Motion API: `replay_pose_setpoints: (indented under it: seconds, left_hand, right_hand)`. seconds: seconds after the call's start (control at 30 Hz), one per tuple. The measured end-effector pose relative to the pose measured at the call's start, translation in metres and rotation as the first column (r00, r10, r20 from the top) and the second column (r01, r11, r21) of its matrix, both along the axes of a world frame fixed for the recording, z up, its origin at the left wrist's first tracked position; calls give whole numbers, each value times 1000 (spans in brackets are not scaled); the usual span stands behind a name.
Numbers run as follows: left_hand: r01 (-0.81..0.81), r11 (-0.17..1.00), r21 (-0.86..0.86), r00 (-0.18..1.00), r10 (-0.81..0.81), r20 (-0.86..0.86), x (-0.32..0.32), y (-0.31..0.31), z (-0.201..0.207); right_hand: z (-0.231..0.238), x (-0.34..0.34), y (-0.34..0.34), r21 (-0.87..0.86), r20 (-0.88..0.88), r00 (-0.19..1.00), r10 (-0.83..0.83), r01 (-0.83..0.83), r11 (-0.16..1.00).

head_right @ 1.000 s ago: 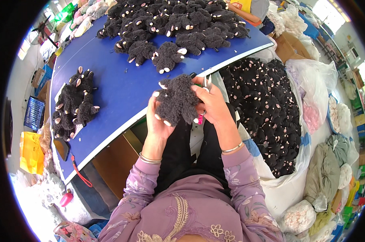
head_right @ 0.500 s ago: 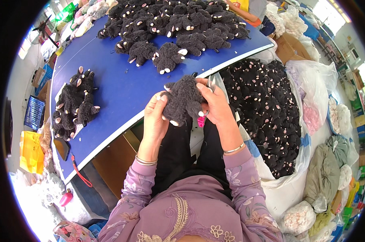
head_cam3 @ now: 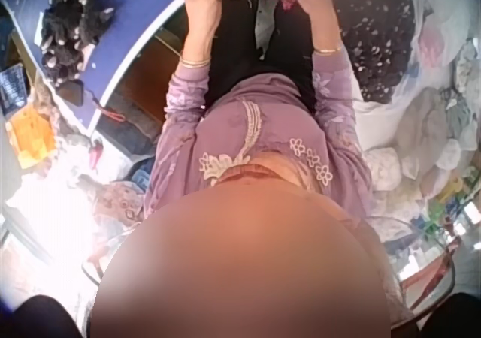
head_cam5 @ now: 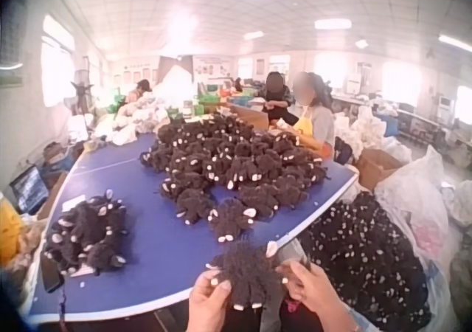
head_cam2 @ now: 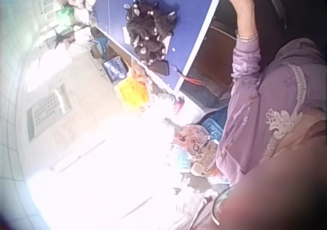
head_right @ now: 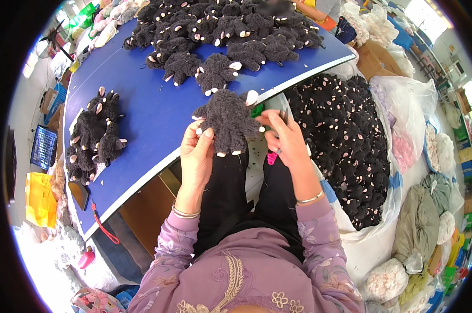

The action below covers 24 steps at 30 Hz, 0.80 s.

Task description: The person sits at a blue table and repeatedly picks up small black stuffed animals, trims loose threads with scissors, and places them back on the table. The person handles the items one at a time, turning them over to access different sides.

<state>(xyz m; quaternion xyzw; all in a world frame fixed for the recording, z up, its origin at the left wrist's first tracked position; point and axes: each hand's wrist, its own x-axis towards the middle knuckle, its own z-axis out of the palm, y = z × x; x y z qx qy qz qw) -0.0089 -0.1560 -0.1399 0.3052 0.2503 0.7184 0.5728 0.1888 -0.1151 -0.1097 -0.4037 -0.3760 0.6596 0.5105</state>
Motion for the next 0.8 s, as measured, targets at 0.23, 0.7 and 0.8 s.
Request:
replay_pose_setpoints:
  seconds: [0.23,0.7,0.8]
  left_hand:
    - [-117,989,-91,946,83,-314,-68,-62,-1]
    - [-167,966,-199,905,70,-420,-121,-101,17]
    - [-45,998,-35,871,22,-491,-50,-27,42]
  right_hand:
    - [-8,77,-31,-34,463,873,152,-154,987]
    - [7,151,-118,-48,303,901,-310,339,940]
    - [5,94,-77,118,424,903,-62,12,993]
